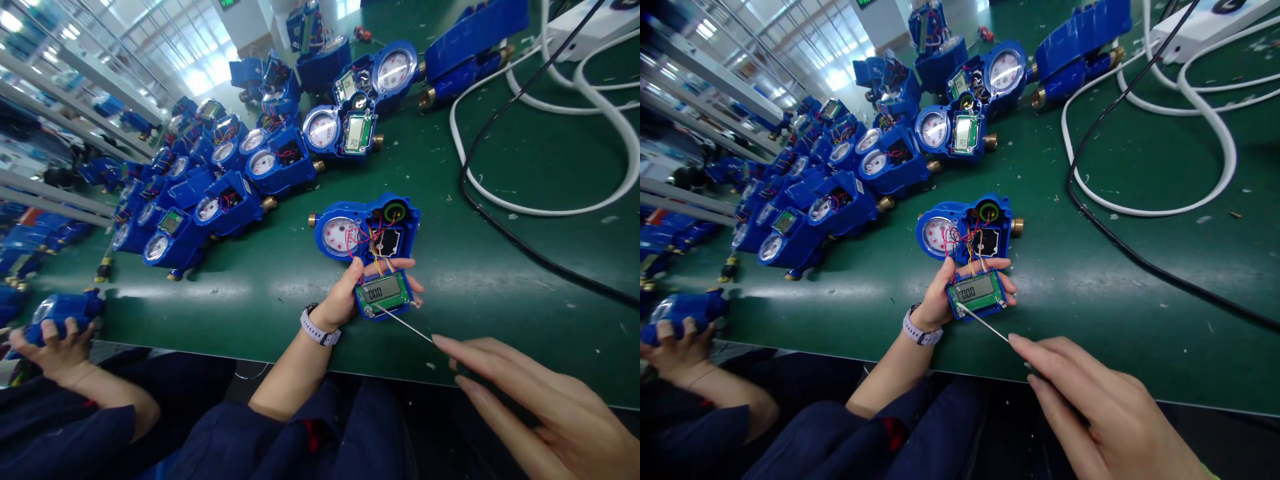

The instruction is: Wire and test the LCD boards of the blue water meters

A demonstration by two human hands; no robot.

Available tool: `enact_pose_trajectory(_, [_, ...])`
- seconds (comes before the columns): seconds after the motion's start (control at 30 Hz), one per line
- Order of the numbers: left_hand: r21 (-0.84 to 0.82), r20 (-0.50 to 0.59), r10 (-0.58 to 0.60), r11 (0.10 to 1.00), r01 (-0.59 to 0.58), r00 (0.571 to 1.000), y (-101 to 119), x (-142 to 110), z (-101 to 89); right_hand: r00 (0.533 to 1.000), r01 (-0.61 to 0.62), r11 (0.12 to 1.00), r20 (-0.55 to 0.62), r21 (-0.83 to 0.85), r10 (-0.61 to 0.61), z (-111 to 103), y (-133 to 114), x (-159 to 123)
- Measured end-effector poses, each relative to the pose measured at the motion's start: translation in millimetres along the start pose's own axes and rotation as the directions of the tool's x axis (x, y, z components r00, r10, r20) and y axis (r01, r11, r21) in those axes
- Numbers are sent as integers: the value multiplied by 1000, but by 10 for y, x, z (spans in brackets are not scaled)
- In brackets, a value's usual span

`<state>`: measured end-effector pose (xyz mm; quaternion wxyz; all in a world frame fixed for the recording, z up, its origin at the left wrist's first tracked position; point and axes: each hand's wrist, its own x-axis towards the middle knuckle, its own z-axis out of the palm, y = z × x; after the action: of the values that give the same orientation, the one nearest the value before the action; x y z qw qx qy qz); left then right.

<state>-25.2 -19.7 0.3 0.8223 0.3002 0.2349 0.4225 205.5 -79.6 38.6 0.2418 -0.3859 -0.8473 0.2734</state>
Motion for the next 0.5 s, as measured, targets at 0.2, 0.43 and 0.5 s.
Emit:
enact_pose_trajectory(0.2, [-20, 19, 0, 1000, 1, 1000, 36, 21, 5, 989, 126, 986, 88, -111, -116, -57, 50, 57])
enact_pose_trajectory(0.43, [-13, -52, 43, 999, -44, 998, -14, 14, 38, 974, 223, 957, 77, -185, -212, -49, 105, 85])
enact_pose_trajectory(0.5, [4, -73, 73, 997, -73, 995, -36, 13, 54, 973, 227, 954, 85, -195, -214, -48, 100, 100])
